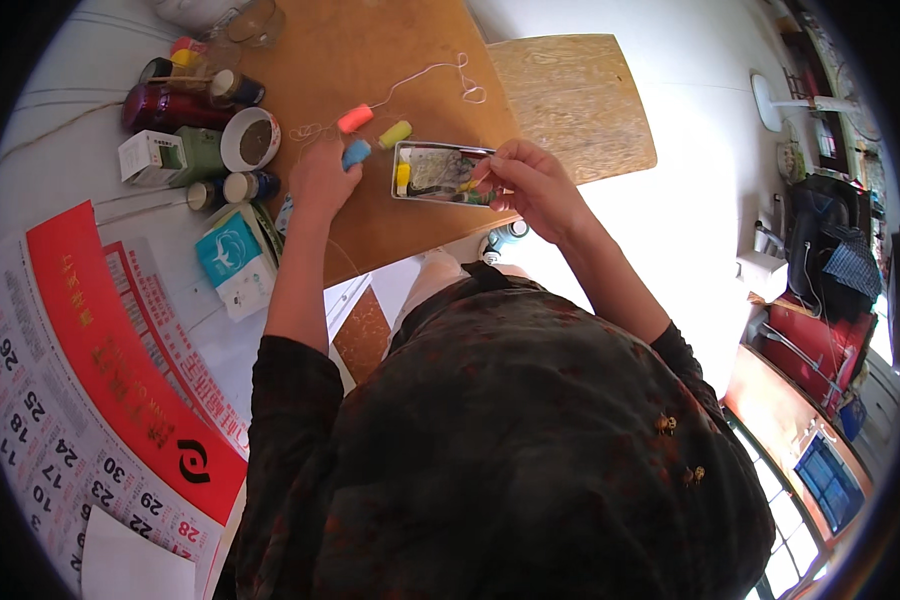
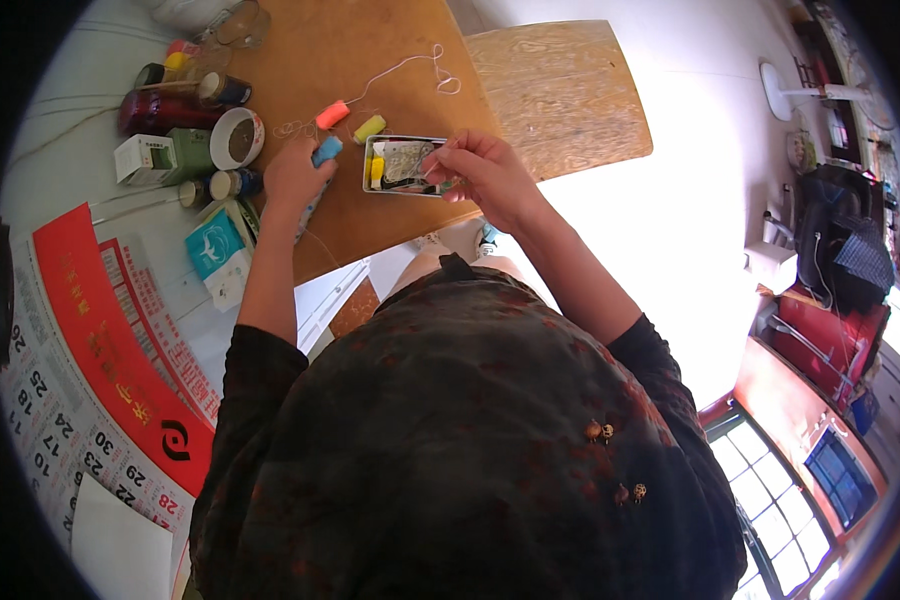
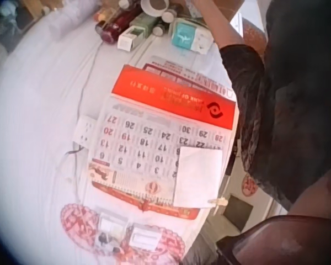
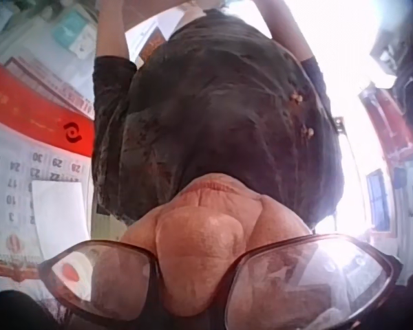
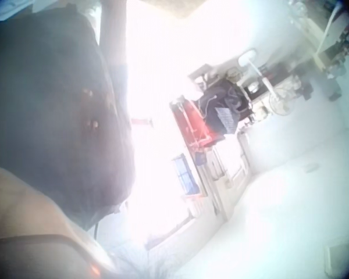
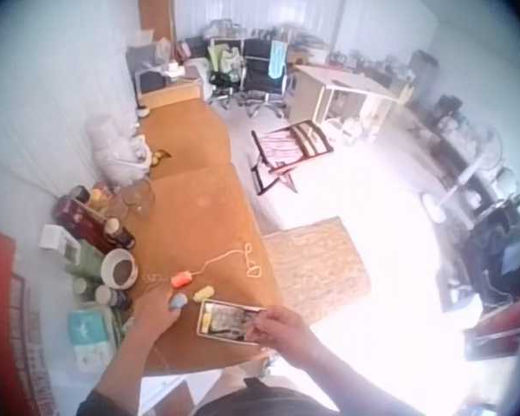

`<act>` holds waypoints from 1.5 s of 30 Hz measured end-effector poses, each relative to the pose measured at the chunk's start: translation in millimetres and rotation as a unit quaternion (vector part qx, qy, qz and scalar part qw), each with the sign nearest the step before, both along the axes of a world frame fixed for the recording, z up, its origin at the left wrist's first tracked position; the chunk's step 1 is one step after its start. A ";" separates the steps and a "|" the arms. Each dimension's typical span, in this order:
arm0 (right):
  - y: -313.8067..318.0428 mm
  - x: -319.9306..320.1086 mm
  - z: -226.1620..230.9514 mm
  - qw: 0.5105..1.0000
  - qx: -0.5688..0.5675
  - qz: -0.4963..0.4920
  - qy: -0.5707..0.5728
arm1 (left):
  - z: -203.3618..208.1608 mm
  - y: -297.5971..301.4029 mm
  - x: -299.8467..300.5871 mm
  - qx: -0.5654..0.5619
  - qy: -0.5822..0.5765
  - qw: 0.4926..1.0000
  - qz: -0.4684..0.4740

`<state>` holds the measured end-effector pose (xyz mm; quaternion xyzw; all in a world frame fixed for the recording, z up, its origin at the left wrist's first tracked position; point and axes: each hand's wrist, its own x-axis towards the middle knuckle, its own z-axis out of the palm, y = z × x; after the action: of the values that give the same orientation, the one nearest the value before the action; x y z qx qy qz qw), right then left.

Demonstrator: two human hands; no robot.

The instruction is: The person threads a needle with white thread, then sews a patterned fabric cover on a bed. They walk to a table to retrieve a needle and thread, return to the bed, and continue stitching the cover.

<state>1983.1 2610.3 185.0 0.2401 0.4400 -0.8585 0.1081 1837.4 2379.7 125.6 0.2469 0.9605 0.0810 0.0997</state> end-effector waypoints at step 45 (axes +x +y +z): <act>-22.5 1.0 -10.5 0.971 0.205 0.042 0.116 | 79.8 32.8 103.8 0.217 0.000 0.972 -0.093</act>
<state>1984.1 2587.8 174.4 0.1374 0.6256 -0.7669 0.0408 1941.2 2412.5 205.3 0.3509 0.8929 0.2774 0.0509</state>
